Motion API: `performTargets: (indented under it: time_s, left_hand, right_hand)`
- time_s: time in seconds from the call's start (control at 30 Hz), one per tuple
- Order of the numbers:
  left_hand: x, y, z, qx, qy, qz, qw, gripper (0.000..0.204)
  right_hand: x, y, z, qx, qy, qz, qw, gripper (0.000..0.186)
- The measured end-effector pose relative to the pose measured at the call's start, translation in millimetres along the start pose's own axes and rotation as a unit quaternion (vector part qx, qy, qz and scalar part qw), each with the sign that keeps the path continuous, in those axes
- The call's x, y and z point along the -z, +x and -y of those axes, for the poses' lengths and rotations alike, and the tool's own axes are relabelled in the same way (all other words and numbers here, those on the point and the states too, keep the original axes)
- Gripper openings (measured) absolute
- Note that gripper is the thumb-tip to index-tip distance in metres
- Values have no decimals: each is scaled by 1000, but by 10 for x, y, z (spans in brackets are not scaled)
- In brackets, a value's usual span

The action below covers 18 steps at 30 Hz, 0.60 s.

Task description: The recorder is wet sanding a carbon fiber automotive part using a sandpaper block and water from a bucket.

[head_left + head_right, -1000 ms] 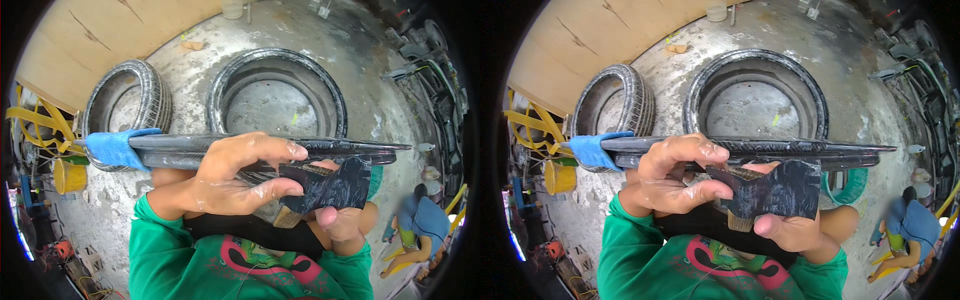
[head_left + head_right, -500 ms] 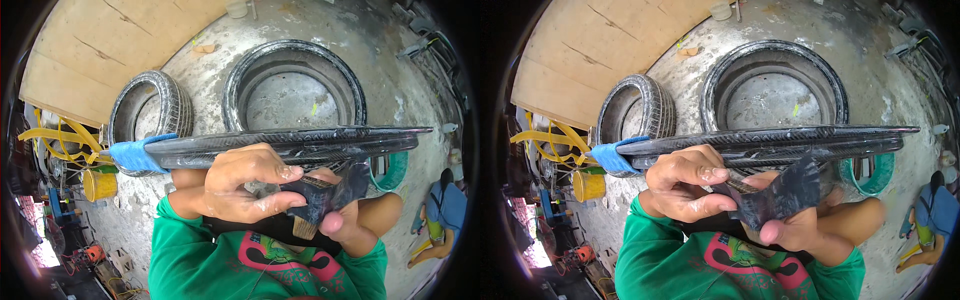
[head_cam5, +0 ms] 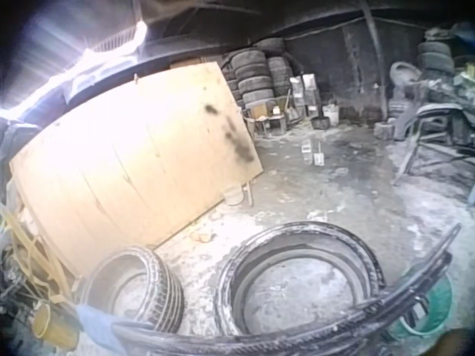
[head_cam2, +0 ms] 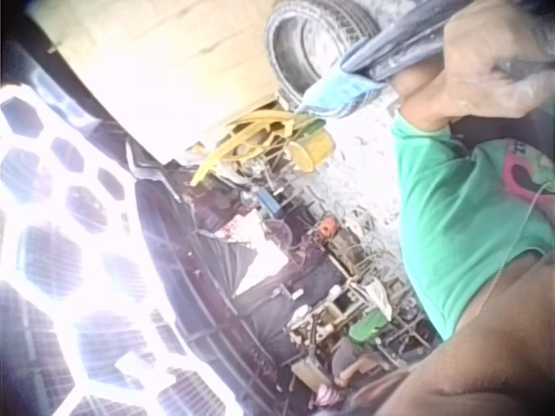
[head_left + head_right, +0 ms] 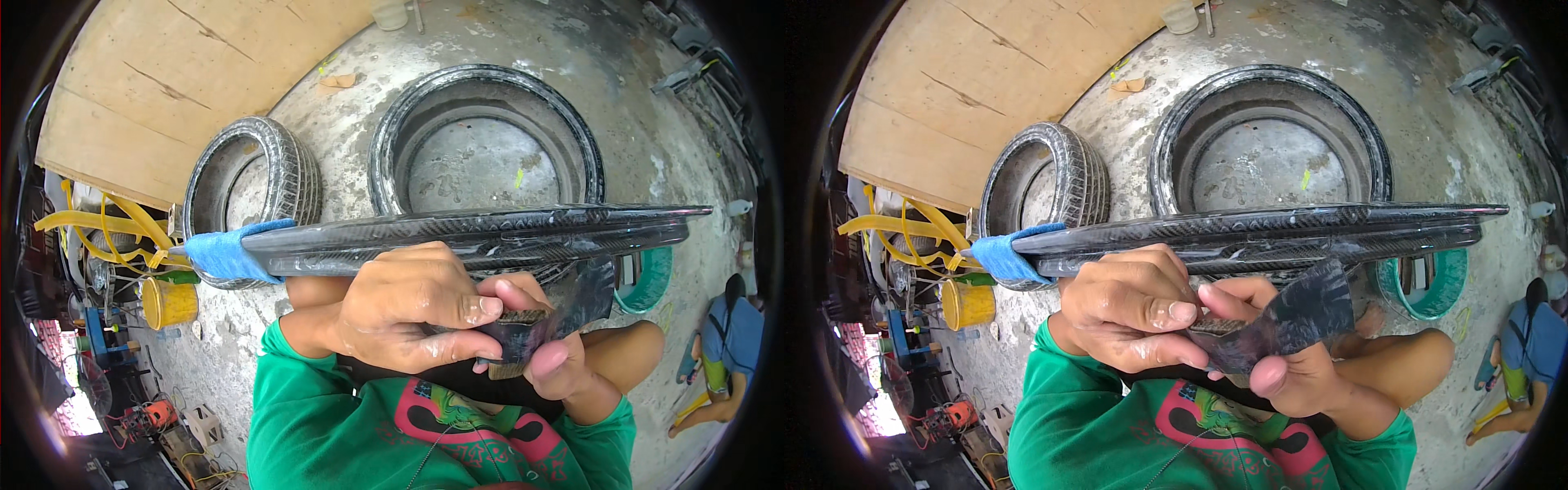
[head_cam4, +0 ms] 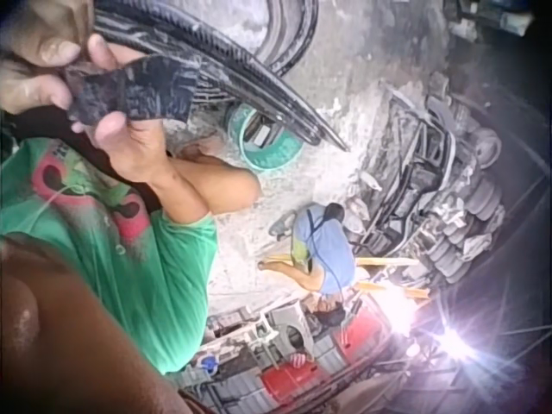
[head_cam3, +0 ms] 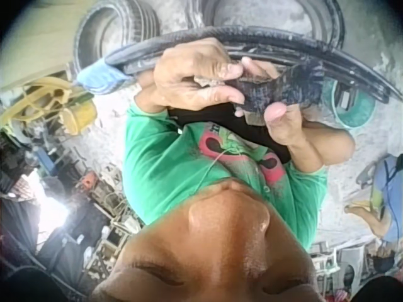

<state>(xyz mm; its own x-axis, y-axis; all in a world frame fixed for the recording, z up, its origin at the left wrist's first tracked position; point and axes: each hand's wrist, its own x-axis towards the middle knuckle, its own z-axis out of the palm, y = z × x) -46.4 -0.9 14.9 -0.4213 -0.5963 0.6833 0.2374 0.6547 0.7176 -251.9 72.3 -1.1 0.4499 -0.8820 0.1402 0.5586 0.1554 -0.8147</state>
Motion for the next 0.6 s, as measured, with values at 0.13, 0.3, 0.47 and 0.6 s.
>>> performTargets:
  time_s: [0.13,0.3,0.47,0.6]
  left_hand:
    - [13,-7,19,-10,7,33,999,34]
    - [49,92,-62,-49,93,48,993,45]
    - [96,-39,-28,-104,112,-54,987,48]
    - [109,-7,-56,-118,129,31,984,36]
  right_hand:
    - [5,-3,14,-47,15,-17,999,80]
    - [117,16,-41,-10,-57,72,996,79]
    - [114,13,-16,132,-230,126,956,39]
    - [145,-74,3,11,-238,82,968,44]
